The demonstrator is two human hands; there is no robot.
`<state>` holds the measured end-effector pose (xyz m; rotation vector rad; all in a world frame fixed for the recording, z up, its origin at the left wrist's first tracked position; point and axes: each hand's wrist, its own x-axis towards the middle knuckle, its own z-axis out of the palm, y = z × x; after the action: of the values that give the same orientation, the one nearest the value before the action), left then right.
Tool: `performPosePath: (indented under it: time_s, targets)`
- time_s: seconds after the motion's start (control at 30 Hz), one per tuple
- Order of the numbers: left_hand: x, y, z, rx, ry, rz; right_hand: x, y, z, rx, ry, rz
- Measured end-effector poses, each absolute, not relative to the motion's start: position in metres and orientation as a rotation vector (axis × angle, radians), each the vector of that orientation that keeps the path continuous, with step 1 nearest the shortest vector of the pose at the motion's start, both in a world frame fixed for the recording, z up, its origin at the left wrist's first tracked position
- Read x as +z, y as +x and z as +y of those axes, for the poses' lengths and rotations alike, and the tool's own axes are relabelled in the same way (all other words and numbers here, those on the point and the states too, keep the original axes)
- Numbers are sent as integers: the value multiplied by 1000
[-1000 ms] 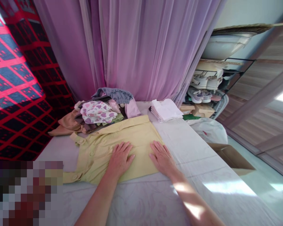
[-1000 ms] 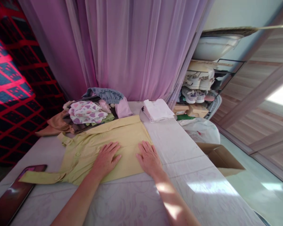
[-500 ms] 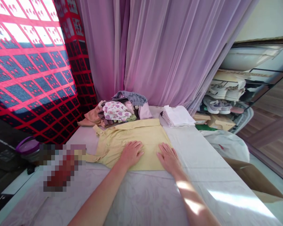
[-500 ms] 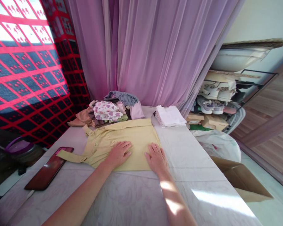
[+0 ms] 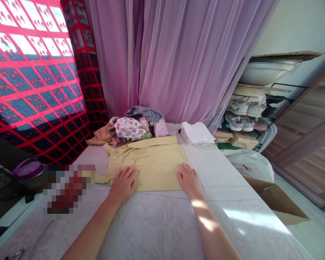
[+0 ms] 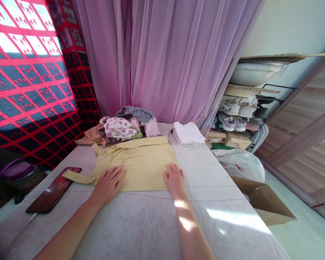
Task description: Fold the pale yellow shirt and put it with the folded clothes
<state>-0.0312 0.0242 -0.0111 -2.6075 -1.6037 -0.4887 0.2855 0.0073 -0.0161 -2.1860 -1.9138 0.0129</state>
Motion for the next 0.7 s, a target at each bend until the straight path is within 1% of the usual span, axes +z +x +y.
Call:
performPosePath:
  time_s: [0.23,0.47,0.7]
  targets:
    - [-10,-35,23,-722,-2468,-1623,-9,320,16,43,-2303,-1598]
    - [-12,-43,27,-838,-2299,-1835,16,344,43,327,-2325,-1694]
    - [-14,-44,28,-855,-2319,-1782,24,347,57,437,-2292,-1698]
